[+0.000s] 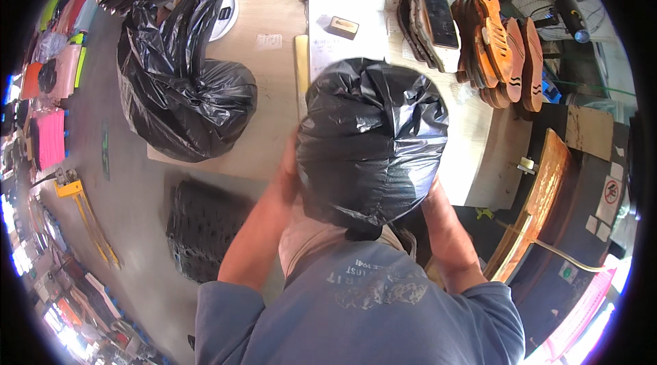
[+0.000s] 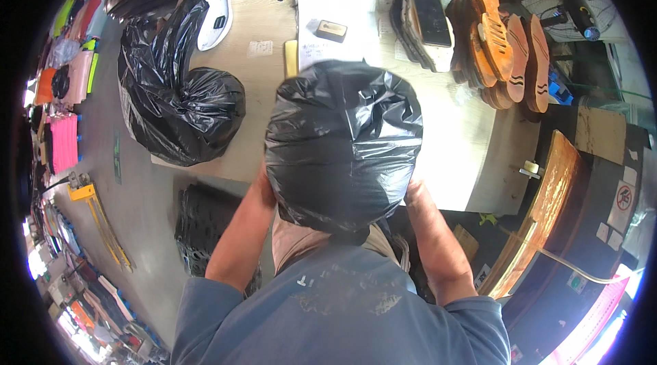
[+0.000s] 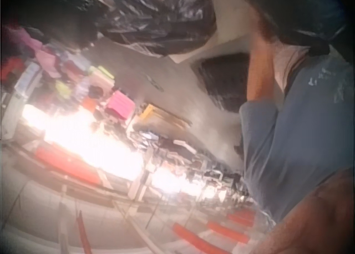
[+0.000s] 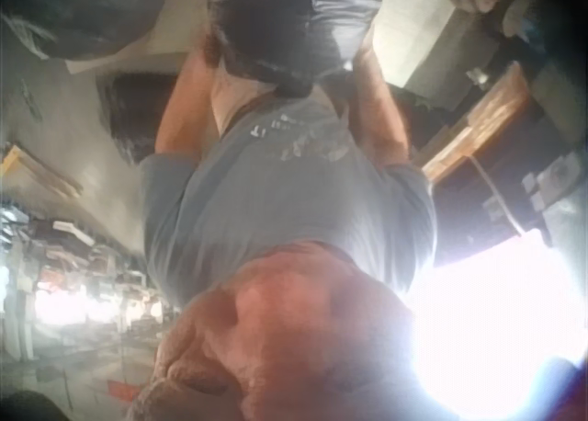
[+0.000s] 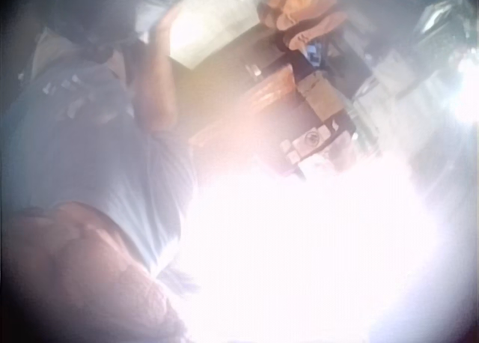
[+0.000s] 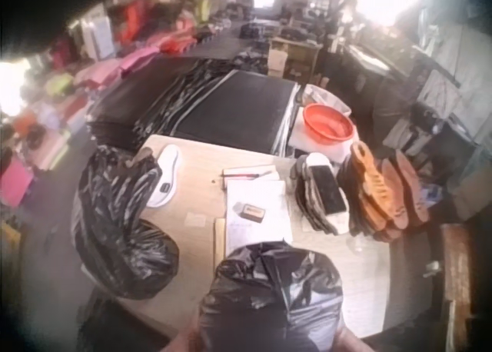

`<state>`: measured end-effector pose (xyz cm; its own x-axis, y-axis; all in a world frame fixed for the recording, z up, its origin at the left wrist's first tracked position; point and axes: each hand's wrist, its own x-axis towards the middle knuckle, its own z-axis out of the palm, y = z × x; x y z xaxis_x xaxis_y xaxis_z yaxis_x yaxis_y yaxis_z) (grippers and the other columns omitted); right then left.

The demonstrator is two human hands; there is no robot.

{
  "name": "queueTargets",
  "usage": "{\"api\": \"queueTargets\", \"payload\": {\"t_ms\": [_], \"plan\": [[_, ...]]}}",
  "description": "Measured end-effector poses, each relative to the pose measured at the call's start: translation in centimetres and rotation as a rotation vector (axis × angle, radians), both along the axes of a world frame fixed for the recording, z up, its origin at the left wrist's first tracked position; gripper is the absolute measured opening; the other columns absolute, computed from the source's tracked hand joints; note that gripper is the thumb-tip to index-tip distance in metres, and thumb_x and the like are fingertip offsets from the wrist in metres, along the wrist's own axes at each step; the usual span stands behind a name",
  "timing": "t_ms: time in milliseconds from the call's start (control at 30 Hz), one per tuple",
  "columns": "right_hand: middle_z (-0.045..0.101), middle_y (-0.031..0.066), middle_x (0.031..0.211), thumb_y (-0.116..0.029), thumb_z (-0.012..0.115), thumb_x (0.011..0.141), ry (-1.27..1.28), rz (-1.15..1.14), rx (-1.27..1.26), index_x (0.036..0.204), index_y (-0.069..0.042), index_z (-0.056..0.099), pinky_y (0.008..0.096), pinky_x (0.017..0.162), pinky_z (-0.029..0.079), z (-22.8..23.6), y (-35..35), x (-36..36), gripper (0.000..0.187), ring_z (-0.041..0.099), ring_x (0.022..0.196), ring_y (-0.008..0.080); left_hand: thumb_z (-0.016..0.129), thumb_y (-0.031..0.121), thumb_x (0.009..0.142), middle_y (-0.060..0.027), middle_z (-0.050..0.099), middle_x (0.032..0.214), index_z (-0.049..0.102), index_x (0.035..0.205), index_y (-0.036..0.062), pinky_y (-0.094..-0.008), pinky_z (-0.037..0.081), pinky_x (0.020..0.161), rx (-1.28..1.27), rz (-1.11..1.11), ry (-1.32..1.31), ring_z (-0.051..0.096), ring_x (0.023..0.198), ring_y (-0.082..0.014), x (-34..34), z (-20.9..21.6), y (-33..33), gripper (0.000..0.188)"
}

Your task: The person trims the edges of stacked black shoe parts using a green handheld tool, then places the trimmed pieces into a black plastic bag and ties it closed. The person handles the parts and bag by hand throughout.

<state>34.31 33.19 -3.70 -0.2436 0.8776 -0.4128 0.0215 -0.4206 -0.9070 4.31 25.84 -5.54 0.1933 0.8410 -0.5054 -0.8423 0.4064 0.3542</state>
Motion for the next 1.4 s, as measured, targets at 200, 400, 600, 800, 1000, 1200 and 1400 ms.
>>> {"api": "queueTargets", "payload": {"t_ms": [200, 400, 600, 800, 1000, 1200, 1400], "plan": [[0.069, 0.013, 0.124, -0.037, 0.053, 0.105, -0.362, 0.137, 0.531, 0.11, -0.008, 0.064, 0.0517, 0.101, 0.047, 8.4, 8.6, -2.3, 0.032, 0.064, 0.118, 0.0294, 0.052, 0.037, 0.105, -0.0121, 0.071, 0.122, 0.068, 0.124, 0.0045, -0.0442, 0.05, 0.105, 0.261, 0.075, 0.034, 0.063, 0.12, -0.0274, -3.9, 4.7, 14.2, 0.041], [0.069, 0.0146, 0.127, -0.038, 0.055, 0.104, -0.374, 0.513, 1.16, 0.107, -0.01, 0.064, 0.0565, 0.105, 0.045, 15.0, 10.5, -2.8, 0.03, 0.064, 0.123, 0.0331, 0.065, 0.03, 0.1, -0.0109, 0.073, 0.115, 0.074, 0.107, 0.0068, -0.05, 0.046, 0.109, 0.857, 0.088, 0.41, 0.058, 0.128, -0.0307, -9.0, 12.4, 19.4, 0.026], [0.069, 0.0161, 0.13, -0.039, 0.057, 0.103, -0.129, 0.809, 1.621, 0.104, -0.012, 0.063, 0.0612, 0.109, 0.043, 6.5, 9.0, -4.0, 0.027, 0.064, 0.128, 0.0368, 0.08, 0.028, 0.089, -0.0067, 0.075, 0.095, 0.072, 0.084, 0.0076, -0.0562, 0.041, 0.113, 1.085, -0.146, 1.139, 0.059, 0.129, -0.0371, -5.3, 7.2, 10.6, 0.022], [0.067, 0.0092, 0.136, -0.015, 0.066, 0.088, -0.287, 0.789, 1.535, 0.109, -0.013, 0.06, 0.0535, 0.122, 0.029, 1.8, 3.0, -1.5, 0.022, 0.059, 0.135, 0.0314, 0.089, 0.009, 0.073, -0.0036, 0.076, 0.11, 0.073, 0.092, 0.0106, -0.0534, 0.043, 0.114, 1.109, -0.253, 1.523, 0.053, 0.139, -0.0403, -4.0, 7.0, 5.4, 0.024], [0.062, 0.0138, 0.138, -0.012, 0.073, 0.079, -0.371, 1.002, 1.29, 0.109, -0.01, 0.061, 0.06, 0.122, 0.029, 7.1, 3.0, -2.5, 0.033, 0.054, 0.14, 0.0363, 0.076, 0.014, 0.09, -0.0072, 0.07, 0.119, 0.061, 0.135, 0.0113, -0.0594, 0.033, 0.119, 0.912, -0.351, 1.636, 0.057, 0.136, -0.033, -2.9, 12.0, 5.1, 0.048], [0.066, 0.0147, 0.123, -0.008, 0.075, 0.083, -0.295, 0.792, 0.946, 0.105, -0.007, 0.061, 0.0593, 0.118, 0.038, 9.9, 1.5, -3.9, 0.026, 0.059, 0.13, 0.0406, 0.071, 0.031, 0.094, -0.0077, 0.049, 0.157, 0.06, 0.146, 0.0208, -0.0674, 0.026, 0.117, 0.83, -0.34, 2.151, 0.046, 0.137, -0.0354, 3.1, 10.6, 4.9, 0.053], [0.067, 0.0184, 0.126, -0.01, 0.073, 0.094, -0.585, 0.101, 1.062, 0.128, -0.001, 0.064, 0.0445, 0.11, 0.046, 9.5, 3.9, -5.8, 0.037, 0.06, 0.13, 0.0365, 0.072, 0.031, 0.092, -0.0028, 0.054, 0.155, 0.066, 0.138, 0.0199, -0.0676, 0.025, 0.118, 0.845, -0.178, 2.138, 0.046, 0.139, -0.0325, 3.3, 9.1, 4.0, 0.048]]}}
